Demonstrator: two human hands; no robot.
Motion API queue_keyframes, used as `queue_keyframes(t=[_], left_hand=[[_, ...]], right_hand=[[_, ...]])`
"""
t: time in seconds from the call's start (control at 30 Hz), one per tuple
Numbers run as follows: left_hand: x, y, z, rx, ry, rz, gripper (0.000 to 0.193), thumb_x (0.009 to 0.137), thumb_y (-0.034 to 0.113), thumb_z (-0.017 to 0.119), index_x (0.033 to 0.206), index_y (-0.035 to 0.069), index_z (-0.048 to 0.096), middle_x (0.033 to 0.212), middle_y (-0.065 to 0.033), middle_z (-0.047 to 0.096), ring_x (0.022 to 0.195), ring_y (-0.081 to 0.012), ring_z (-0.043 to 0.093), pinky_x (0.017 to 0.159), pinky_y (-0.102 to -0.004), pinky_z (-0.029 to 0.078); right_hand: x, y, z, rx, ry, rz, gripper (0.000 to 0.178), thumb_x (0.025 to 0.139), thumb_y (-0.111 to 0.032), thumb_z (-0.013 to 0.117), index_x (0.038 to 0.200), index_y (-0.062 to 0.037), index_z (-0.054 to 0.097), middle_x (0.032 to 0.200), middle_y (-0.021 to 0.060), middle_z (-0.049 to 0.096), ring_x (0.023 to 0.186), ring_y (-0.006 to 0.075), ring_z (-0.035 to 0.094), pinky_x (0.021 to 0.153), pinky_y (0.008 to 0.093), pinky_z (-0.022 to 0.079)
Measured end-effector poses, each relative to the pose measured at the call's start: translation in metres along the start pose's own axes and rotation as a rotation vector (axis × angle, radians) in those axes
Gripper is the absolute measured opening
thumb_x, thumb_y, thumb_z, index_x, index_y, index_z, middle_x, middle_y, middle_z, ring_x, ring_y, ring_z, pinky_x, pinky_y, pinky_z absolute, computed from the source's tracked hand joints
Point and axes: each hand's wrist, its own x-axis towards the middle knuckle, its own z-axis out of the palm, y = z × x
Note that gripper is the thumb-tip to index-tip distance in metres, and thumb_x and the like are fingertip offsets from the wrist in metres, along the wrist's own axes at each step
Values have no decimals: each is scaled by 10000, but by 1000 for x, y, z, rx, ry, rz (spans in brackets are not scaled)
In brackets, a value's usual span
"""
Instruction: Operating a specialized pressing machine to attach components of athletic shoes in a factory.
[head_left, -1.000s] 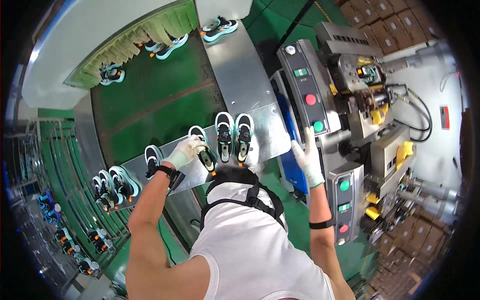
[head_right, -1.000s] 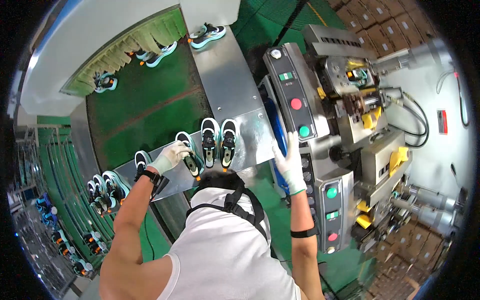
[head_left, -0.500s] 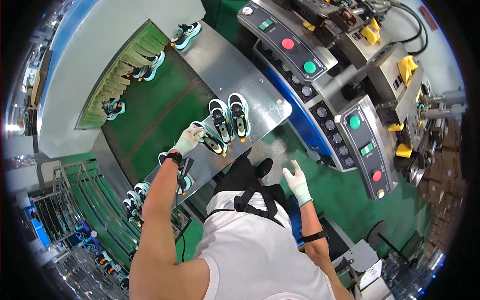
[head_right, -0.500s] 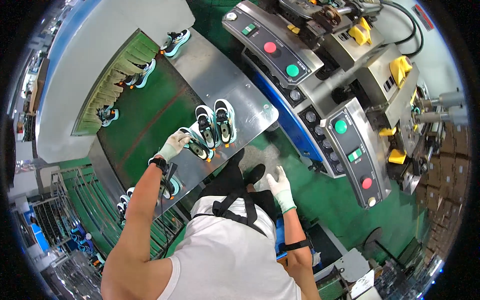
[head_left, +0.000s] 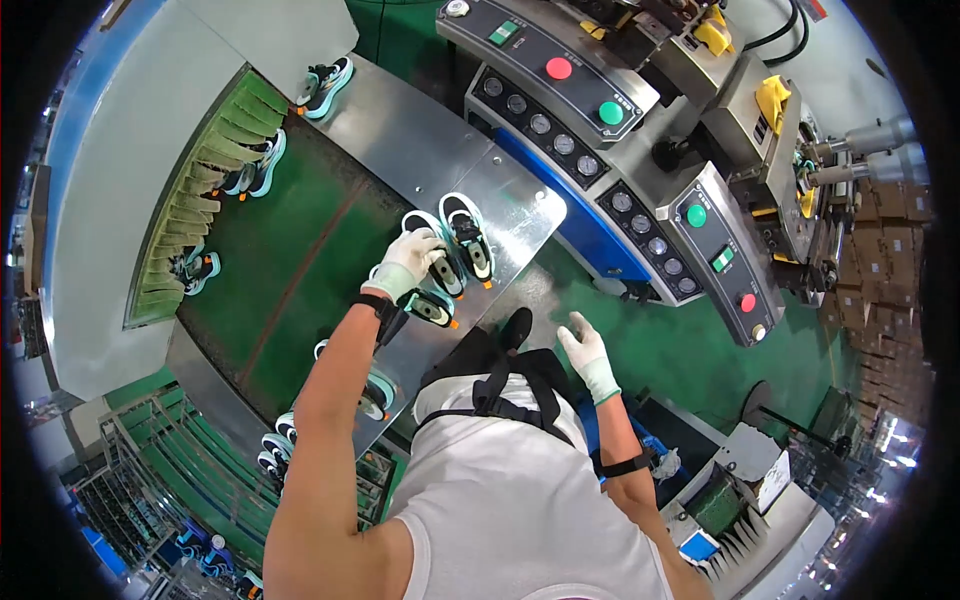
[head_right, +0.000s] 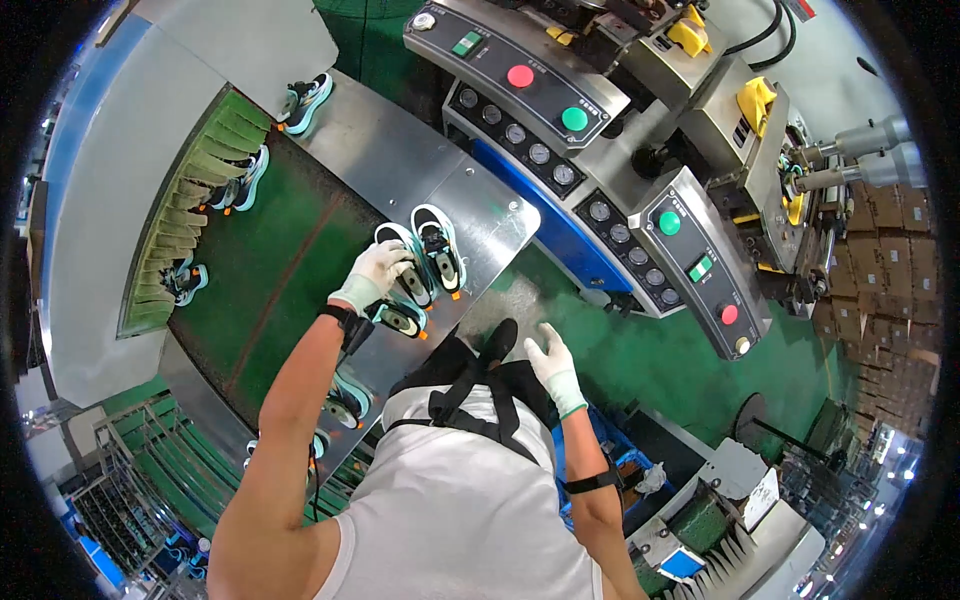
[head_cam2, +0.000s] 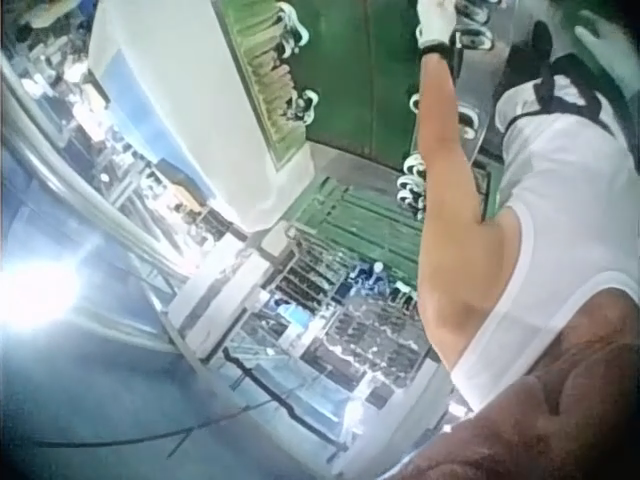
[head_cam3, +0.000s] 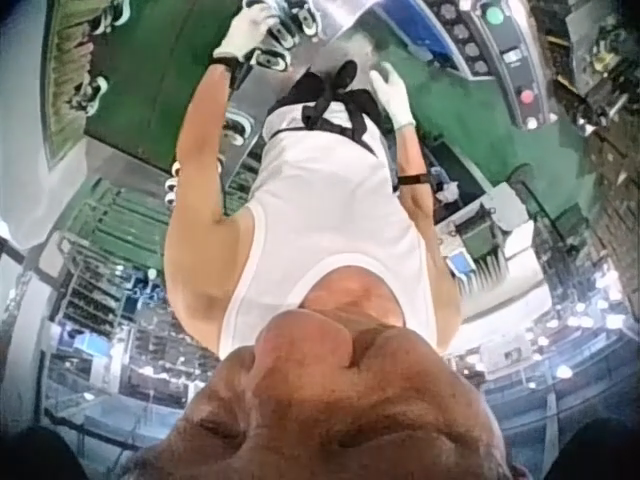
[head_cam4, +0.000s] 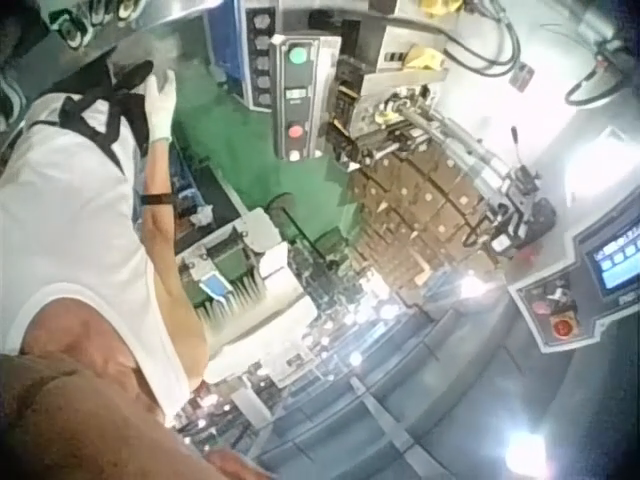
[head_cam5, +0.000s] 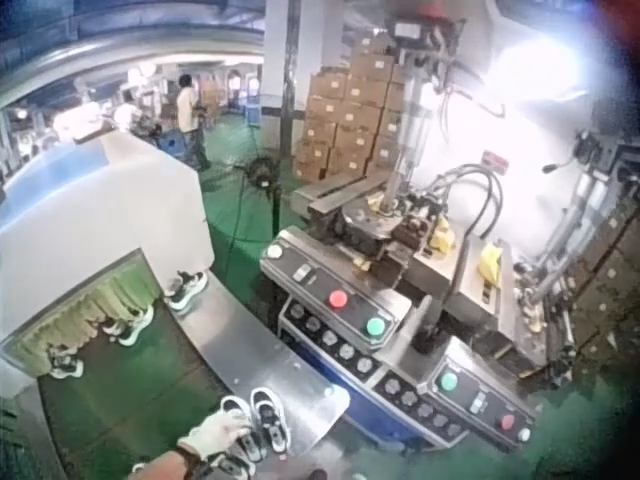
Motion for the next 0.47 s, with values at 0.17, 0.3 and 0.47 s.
queue_keyframes(t=[0.17, 0.3, 0.47], left_hand=[[2, -20, -11, -99, -65, 59, 188, 898, 228, 612, 1003, 105, 707, 1065, -90, 650, 1020, -313, 611, 885, -405, 501], [-13, 4, -25, -244, 156, 5, 342, 869, 206, 676, 1169, 52, 622, 1142, -152, 632, 1081, -339, 594, 948, -377, 477], [-89, 11, -11, -121, 193, -227, 672, 740, 397, 795, 1255, 36, 557, 1345, -179, 525, 1276, -405, 452, 1135, -497, 295]], right_hand=[[11, -103, 35, -30, -160, -83, 590, 905, -283, 652, 1377, 29, 485, 1388, 217, 534, 1305, 305, 512, 1087, 345, 392], [35, -151, 71, 14, -235, -203, 580, 899, -266, 656, 1374, 23, 487, 1389, 215, 531, 1300, 300, 517, 1086, 346, 393], [67, -186, 124, -103, -283, -418, 574, 906, -271, 637, 1400, -26, 474, 1400, 222, 518, 1309, 306, 508, 1101, 372, 380]])
